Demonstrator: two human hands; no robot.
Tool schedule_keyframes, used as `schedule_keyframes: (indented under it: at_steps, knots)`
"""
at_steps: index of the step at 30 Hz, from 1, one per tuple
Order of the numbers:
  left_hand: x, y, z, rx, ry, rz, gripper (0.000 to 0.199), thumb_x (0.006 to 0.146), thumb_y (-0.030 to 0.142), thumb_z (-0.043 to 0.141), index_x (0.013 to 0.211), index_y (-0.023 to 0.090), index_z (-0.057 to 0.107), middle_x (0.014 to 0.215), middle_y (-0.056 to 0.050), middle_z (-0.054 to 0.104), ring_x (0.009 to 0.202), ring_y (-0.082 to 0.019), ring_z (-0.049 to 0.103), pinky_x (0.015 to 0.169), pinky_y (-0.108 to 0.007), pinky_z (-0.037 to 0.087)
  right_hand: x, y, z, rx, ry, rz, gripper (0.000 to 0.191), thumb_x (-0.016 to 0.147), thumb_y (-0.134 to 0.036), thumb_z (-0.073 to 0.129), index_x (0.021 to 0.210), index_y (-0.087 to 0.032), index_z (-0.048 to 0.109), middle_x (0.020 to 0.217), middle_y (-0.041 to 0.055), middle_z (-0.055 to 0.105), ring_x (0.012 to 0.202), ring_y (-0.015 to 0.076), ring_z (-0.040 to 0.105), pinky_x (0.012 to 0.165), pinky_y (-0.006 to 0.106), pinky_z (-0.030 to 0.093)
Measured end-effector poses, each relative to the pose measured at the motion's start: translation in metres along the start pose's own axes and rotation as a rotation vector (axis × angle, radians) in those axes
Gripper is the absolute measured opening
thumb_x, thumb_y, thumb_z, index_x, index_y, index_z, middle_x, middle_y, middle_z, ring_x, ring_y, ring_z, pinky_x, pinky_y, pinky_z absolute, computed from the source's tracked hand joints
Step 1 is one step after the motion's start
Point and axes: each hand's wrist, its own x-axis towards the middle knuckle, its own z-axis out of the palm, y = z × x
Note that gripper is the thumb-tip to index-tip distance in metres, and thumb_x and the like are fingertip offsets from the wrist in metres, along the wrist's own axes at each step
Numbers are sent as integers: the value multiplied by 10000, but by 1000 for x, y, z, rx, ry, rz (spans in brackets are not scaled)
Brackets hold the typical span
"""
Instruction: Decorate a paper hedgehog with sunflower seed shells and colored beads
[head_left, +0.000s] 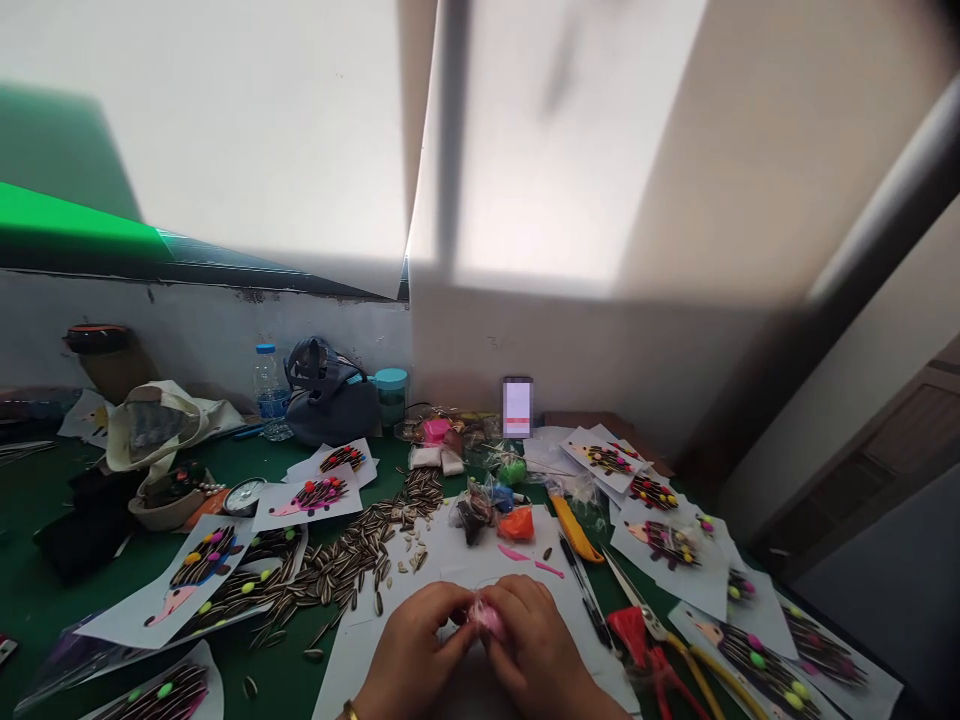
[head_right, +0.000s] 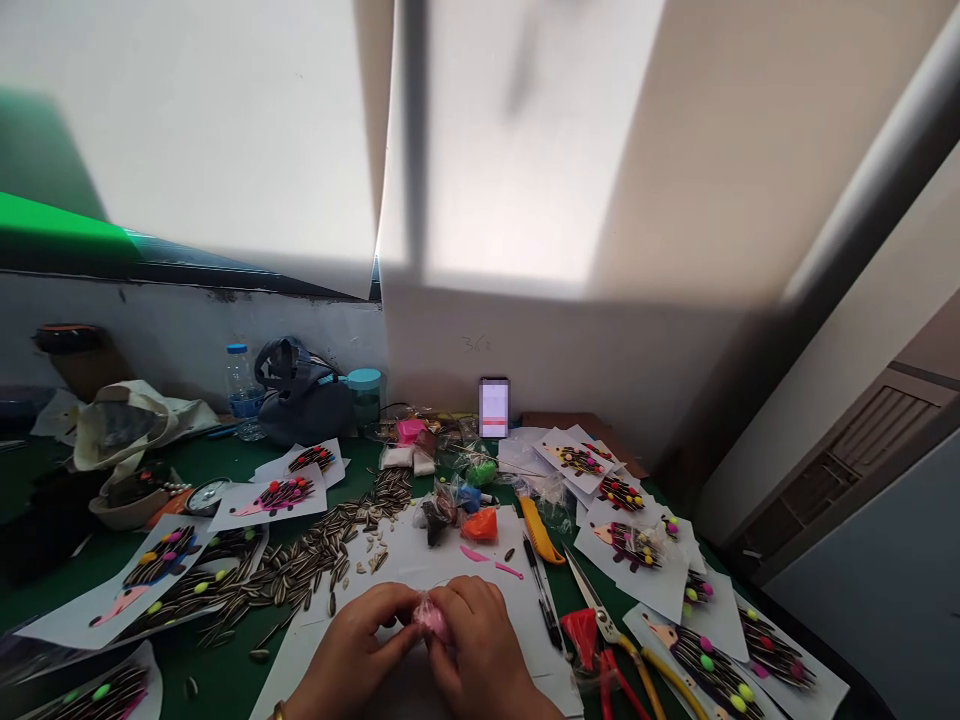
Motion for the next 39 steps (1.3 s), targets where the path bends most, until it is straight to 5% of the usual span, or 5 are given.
schedule_keyframes:
  at_steps: [39]
  knots:
    - [1,7,-3,66,11,82,67,832,231,605,800,204,656,796,-16,671,748,-155,601,688,-250,477,-3,-4,-2,-34,57,-11,349,763,-134,560,1103,-208,561,972,68,626,885,228,572,794,379,453]
